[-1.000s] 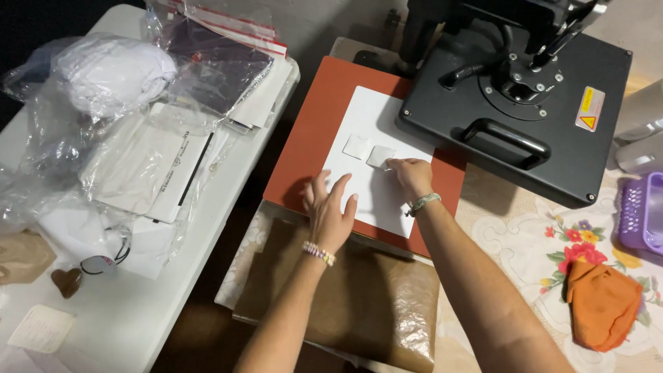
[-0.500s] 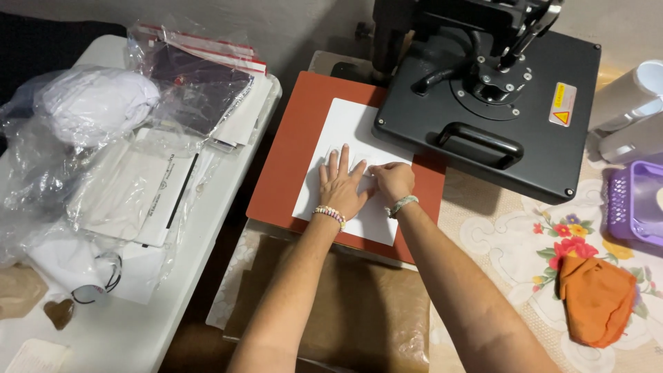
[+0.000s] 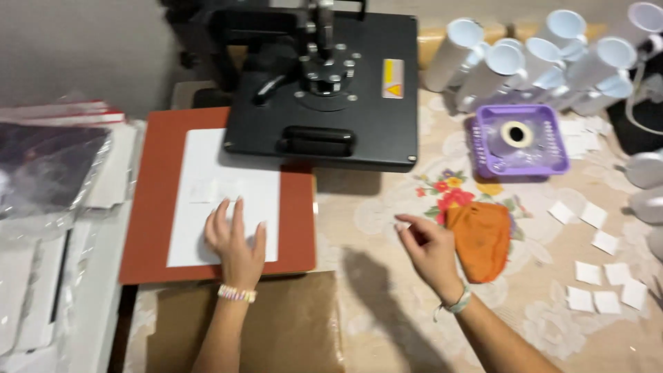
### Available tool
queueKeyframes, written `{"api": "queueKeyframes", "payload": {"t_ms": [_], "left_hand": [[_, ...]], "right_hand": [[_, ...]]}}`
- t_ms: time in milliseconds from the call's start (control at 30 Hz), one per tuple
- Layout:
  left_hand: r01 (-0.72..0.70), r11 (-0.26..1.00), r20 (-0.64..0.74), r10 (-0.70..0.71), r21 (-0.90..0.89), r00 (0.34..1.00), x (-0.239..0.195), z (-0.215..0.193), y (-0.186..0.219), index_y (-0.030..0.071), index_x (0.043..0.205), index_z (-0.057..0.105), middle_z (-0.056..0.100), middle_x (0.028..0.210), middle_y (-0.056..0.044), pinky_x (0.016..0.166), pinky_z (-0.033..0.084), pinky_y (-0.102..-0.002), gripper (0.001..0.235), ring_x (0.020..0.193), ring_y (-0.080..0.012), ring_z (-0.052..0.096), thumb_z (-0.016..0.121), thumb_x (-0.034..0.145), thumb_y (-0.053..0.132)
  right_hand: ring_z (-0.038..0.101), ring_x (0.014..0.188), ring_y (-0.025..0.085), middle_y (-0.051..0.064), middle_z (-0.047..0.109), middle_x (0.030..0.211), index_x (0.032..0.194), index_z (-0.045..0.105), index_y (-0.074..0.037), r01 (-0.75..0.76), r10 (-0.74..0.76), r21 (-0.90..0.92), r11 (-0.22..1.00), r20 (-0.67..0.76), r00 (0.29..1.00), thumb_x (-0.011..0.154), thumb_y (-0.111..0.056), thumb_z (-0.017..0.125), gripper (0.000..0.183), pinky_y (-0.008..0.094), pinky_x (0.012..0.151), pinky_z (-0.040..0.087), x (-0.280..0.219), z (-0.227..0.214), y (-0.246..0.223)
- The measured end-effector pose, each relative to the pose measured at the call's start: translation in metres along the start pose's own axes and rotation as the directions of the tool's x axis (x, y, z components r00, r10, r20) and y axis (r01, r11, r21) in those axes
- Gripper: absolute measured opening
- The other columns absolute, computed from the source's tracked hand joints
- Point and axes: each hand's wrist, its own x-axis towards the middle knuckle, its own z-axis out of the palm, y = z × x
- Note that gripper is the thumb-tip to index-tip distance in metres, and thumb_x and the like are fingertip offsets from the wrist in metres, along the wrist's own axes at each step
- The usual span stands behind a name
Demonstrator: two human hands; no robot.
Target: Operating a heat press to apply transfers to small patches
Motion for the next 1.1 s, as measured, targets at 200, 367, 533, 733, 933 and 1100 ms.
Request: {"api": "queueKeyframes", "payload": {"t_ms": [200,367,533,733,933,1100], "left_hand": [[-0.045,0.991,-0.193,0.020,-0.129,0.981,-0.065,0.060,0.150,0.001,0.118,0.068,0.065,0.124,-0.014,0.114,0.039,-0.048,0.026,0.124,-0.0340,0.052,0.062,0.095,0.013],[-0.035,0.978,-0.050,0.025,-0.206,0.998,-0.086,0.127,0.264,0.006,0.111,0.069,0.067,0.117,-0.011,0.111,0.042,-0.052,0.023,0.123,-0.0347,0.054,0.065,0.089,0.010],[-0.187,0.959,-0.058,0.178,-0.214,0.982,-0.067,0.145,0.351,0.013,0.107,0.070,0.068,0.115,-0.007,0.107,0.041,-0.044,0.018,0.119,-0.0344,0.058,0.060,0.093,0.013],[-0.127,0.977,-0.056,0.119,-0.170,0.991,-0.073,0.151,0.369,0.014,0.108,0.070,0.067,0.117,-0.008,0.110,0.040,-0.040,0.017,0.117,-0.0318,0.058,0.059,0.095,0.016],[-0.110,0.989,-0.042,0.106,-0.098,0.993,-0.088,0.151,0.365,0.012,0.109,0.070,0.066,0.120,-0.007,0.109,0.042,-0.041,0.019,0.119,-0.0327,0.056,0.061,0.093,0.017],[-0.098,0.994,-0.042,0.096,-0.046,0.995,-0.087,0.147,0.373,0.013,0.108,0.070,0.067,0.119,-0.006,0.109,0.039,-0.039,0.018,0.120,-0.0310,0.056,0.061,0.092,0.015]], "right_hand": [[0.046,0.064,0.003,-0.004,0.063,0.073,0.101,0.077,-0.008,-0.165,0.229,0.206,0.964,-0.343,0.911,0.094,-0.017,0.071,0.012,0.020,0.058,0.039,0.090,-0.177,0.169],[0.045,0.062,0.007,-0.003,0.062,0.076,0.101,0.074,-0.010,-0.455,0.592,0.401,0.795,-0.349,0.727,0.093,-0.020,0.072,0.013,0.023,0.057,0.041,0.147,-0.270,0.295],[0.069,0.079,0.011,-0.001,0.074,0.087,0.091,0.074,-0.015,-0.666,0.687,0.214,0.714,-0.395,0.610,0.086,-0.015,0.077,0.006,0.026,0.071,0.057,0.209,-0.309,0.349],[0.061,0.109,0.037,0.016,0.053,0.128,0.130,0.061,-0.010,-0.663,0.591,-0.318,0.678,-0.301,0.749,0.080,-0.047,0.079,0.064,0.048,0.095,0.047,0.253,-0.325,0.375],[0.061,0.108,0.035,0.015,0.056,0.126,0.127,0.059,-0.010,-0.616,0.564,-0.400,0.678,-0.254,0.786,0.083,-0.045,0.079,0.059,0.047,0.090,0.050,0.262,-0.324,0.386],[0.061,0.107,0.031,0.011,0.059,0.123,0.115,0.059,-0.013,-0.690,0.648,-0.362,0.628,-0.249,0.720,0.080,-0.044,0.084,0.053,0.045,0.086,0.050,0.269,-0.329,0.375]]}}
